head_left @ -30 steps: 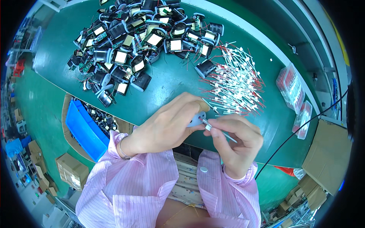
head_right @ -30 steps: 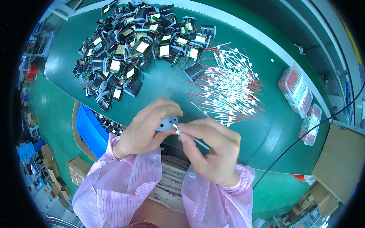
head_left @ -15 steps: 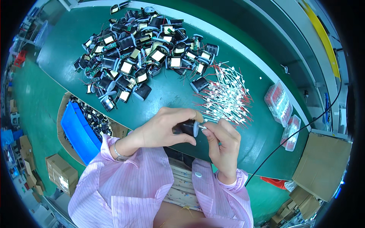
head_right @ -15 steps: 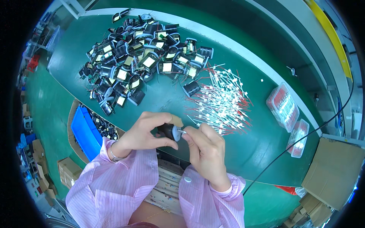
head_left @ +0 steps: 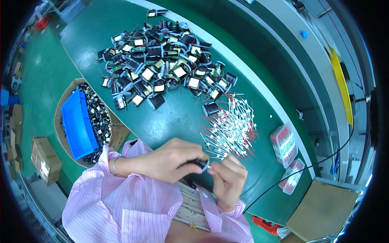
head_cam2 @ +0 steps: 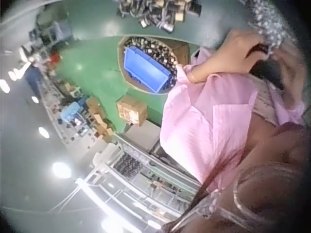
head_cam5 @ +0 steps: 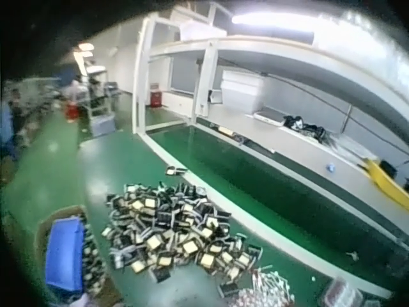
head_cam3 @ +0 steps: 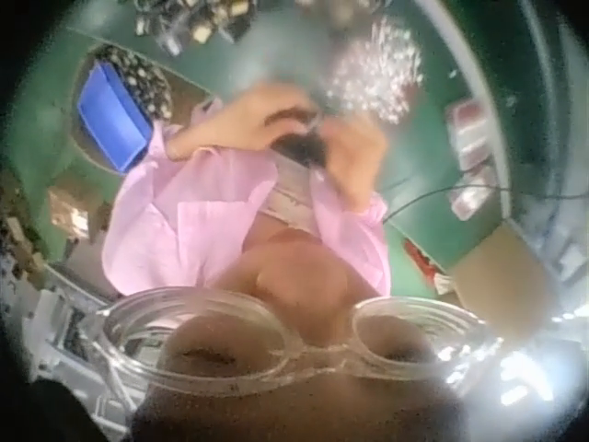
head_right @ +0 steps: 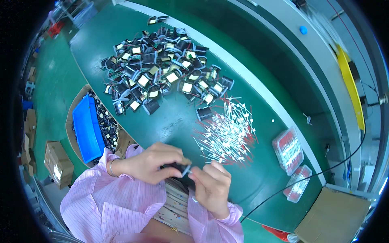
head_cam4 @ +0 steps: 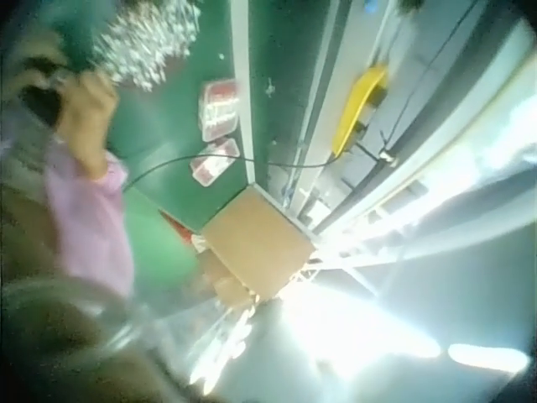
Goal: The person assembles small electronic components by hand, inserting wires into plastic electronic housings.
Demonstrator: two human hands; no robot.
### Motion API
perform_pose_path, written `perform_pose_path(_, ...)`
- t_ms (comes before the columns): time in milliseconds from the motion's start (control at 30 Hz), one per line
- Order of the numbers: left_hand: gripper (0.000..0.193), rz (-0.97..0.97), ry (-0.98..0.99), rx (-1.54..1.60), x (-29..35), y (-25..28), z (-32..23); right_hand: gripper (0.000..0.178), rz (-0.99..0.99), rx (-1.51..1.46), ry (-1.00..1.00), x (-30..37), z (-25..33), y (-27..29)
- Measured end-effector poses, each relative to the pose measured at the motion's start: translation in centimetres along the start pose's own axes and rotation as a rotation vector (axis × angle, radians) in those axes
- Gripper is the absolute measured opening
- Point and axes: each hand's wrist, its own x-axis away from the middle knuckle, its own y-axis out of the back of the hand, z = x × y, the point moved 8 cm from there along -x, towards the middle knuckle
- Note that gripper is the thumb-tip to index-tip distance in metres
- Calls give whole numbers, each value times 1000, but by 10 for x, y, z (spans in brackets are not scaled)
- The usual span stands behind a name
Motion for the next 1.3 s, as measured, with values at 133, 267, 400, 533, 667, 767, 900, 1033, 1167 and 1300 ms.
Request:
perform_pose_path(133, 25, -213, -60, -226, -1, 6, -7, 19, -203, 256, 103, -2, 7, -4)
perform_pose_path(267, 27, -228, -53, -264, 6, 11, 0, 8, -70, 231, 115, -14, 2, -9)
perform_pose_path(400, 31, -663, 187, -876, 31, 62, 45, 9, 62, 77, -263, -41, -66, 0)
perform_pose_path(533, 37, -749, 521, -1206, 53, 99, 74, 22, -341, 293, -344, -84, -131, 67)
perform_pose_path(667, 40, -686, 426, -1318, 47, 94, 93, 42, -338, 927, -388, -91, -150, 67)
perform_pose_path(767, 36, -577, 324, -1263, 43, 84, 89, 44, -59, 773, -431, -62, -168, 24)
perform_pose_path(900, 26, -496, 106, -972, 48, 73, 98, 37, -100, 868, -427, -36, -161, -11)
perform_pose_path(1033, 29, -387, 102, -916, 35, 74, 97, 14, -238, 985, -316, -36, -138, -14)
perform_pose_path(1167, 30, -333, 109, -965, 29, 73, 103, 6, -144, 892, -456, -30, -147, -6)
perform_pose_path(1300, 29, -311, 52, -905, 26, 70, 107, 7, -405, 883, -304, -40, -104, 11)
